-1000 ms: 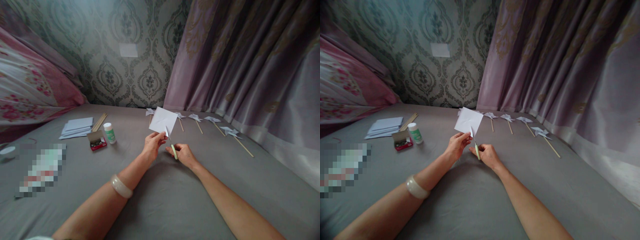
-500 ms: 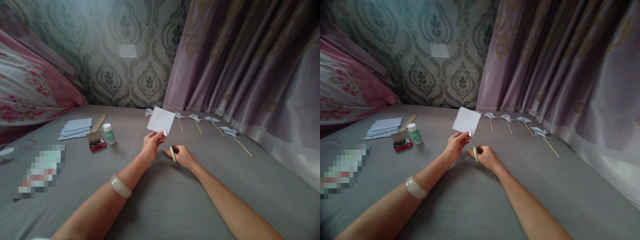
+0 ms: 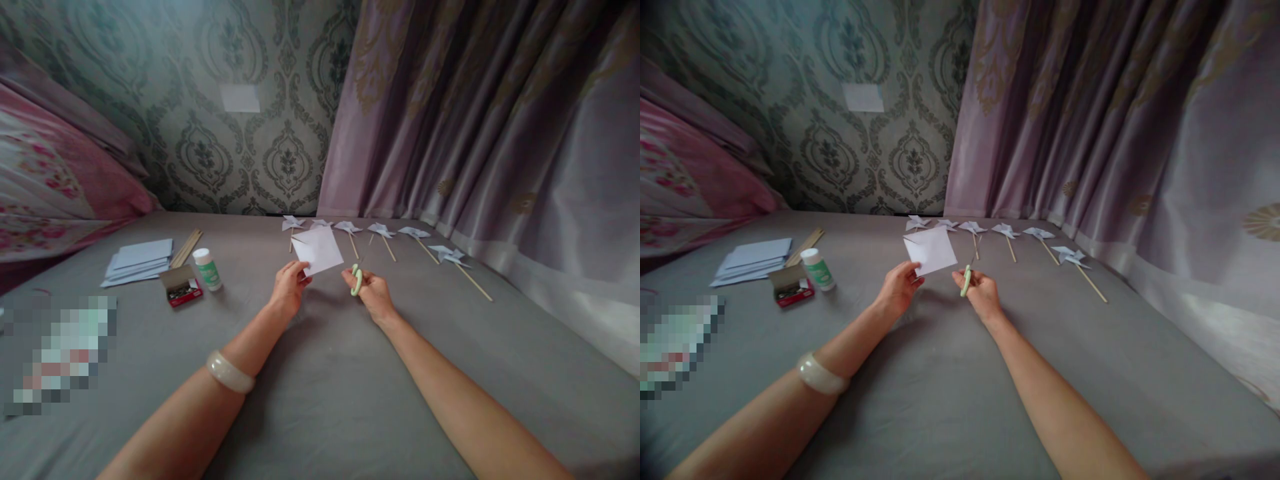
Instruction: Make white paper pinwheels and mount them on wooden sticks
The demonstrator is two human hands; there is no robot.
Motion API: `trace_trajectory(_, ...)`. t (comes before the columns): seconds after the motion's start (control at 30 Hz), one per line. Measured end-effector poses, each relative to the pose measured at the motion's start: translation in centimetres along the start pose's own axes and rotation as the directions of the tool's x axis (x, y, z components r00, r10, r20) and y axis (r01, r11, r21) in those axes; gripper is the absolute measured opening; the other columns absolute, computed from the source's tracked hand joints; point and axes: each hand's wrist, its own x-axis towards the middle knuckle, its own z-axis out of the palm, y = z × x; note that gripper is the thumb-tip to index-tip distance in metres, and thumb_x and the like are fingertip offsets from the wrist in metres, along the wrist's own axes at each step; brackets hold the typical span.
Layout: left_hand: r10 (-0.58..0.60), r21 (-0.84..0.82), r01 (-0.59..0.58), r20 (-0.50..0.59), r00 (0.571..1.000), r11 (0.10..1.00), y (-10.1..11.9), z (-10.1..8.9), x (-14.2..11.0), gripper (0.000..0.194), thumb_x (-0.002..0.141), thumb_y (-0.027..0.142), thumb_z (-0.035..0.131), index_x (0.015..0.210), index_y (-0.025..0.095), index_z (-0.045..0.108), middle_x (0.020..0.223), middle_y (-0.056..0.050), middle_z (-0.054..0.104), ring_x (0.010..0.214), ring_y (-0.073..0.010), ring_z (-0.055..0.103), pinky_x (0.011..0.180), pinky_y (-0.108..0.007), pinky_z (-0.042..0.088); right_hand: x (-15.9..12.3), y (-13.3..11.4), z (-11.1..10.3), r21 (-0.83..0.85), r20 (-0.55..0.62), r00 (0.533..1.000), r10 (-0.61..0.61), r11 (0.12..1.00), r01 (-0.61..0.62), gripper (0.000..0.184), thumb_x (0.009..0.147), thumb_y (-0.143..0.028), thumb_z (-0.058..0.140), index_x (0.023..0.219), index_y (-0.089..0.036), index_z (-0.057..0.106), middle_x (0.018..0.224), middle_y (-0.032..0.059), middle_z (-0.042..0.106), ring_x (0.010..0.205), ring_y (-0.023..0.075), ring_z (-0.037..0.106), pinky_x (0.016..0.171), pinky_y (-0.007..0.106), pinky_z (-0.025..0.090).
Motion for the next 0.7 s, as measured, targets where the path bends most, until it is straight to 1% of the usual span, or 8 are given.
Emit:
trace_trajectory(0.13, -0.048, -0.015, 0.049, 0.037, 0.998, 0.999, 0.09, 0.14, -0.23, 0.014, 0.052, 0.017, 0.067, 0.062, 0.017, 0.057, 0.068, 0.000, 0.061, 0.060, -0.0104, 0.056, 0.058, -0.024, 0.049, 0.13, -0.15, -0.12, 0.084, -0.045, 0.999, 0.004, 0.996, 0.000, 0.050, 0.048, -0.059, 0.077, 0.069, -0.015, 0.064, 0.069, 0.0019, 0.061, 0.063, 0.0119, 0.047, 0.061, 0.027, 0.038)
trace_trajectory(0.23, -0.059, 0.045, 0.056, 0.061, 0.996, 0.997, 0.16, 0.30, -0.59, 0.013, 0.052, 0.017, 0.065, 0.061, 0.017, 0.055, 0.063, 0.000, 0.059, 0.057, -0.0118, 0.056, 0.054, -0.025, 0.049, 0.30, -0.11, -0.25, 0.119, -0.070, 0.997, -0.014, 0.993, 0.022, 0.046, 0.050, -0.058, 0.076, 0.064, -0.017, 0.061, 0.064, -0.0003, 0.058, 0.062, 0.0112, 0.045, 0.061, 0.026, 0.037)
trace_trajectory(0.33, -0.039, 0.151, 0.027, 0.082, 0.996, 0.988, 0.06, 0.34, -0.84, 0.012, 0.054, 0.019, 0.064, 0.060, 0.017, 0.055, 0.059, -0.001, 0.056, 0.053, -0.0132, 0.056, 0.049, -0.024, 0.046, 0.41, -0.12, -0.38, 0.128, -0.096, 0.995, -0.037, 0.991, 0.049, 0.045, 0.051, -0.058, 0.075, 0.058, -0.018, 0.055, 0.058, -0.0028, 0.051, 0.058, 0.0101, 0.041, 0.058, 0.026, 0.035)
trace_trajectory(0.43, -0.007, 0.233, -0.017, 0.101, 0.995, 0.972, -0.11, 0.24, -0.91, 0.010, 0.056, 0.020, 0.063, 0.062, 0.017, 0.055, 0.062, -0.002, 0.058, 0.051, -0.0129, 0.057, 0.047, -0.024, 0.044, 0.37, -0.26, -0.37, 0.127, -0.099, 0.994, -0.044, 0.990, 0.056, 0.045, 0.049, -0.056, 0.076, 0.056, -0.019, 0.053, 0.057, -0.0031, 0.051, 0.058, 0.0099, 0.040, 0.058, 0.026, 0.035)
trace_trajectory(0.6, 0.021, 0.300, -0.054, 0.112, 0.993, 0.953, -0.18, 0.07, -0.87, 0.011, 0.057, 0.022, 0.063, 0.064, 0.016, 0.056, 0.063, -0.002, 0.059, 0.050, -0.0127, 0.059, 0.046, -0.022, 0.043, 0.37, -0.23, -0.25, 0.195, -0.103, 0.994, -0.029, 0.979, 0.049, 0.041, 0.044, -0.049, 0.079, 0.059, -0.017, 0.057, 0.057, -0.0045, 0.052, 0.058, 0.0093, 0.041, 0.059, 0.025, 0.035)
trace_trajectory(0.7, 0.026, 0.309, -0.057, 0.104, 0.994, 0.949, -0.07, 0.10, -0.95, 0.013, 0.057, 0.023, 0.064, 0.066, 0.016, 0.058, 0.062, -0.002, 0.060, 0.050, -0.0127, 0.059, 0.046, -0.021, 0.043, 0.48, 0.00, -0.28, 0.200, -0.106, 0.994, -0.015, 0.979, 0.036, 0.039, 0.043, -0.046, 0.079, 0.059, -0.017, 0.059, 0.056, -0.0046, 0.053, 0.057, 0.0095, 0.042, 0.057, 0.025, 0.035)
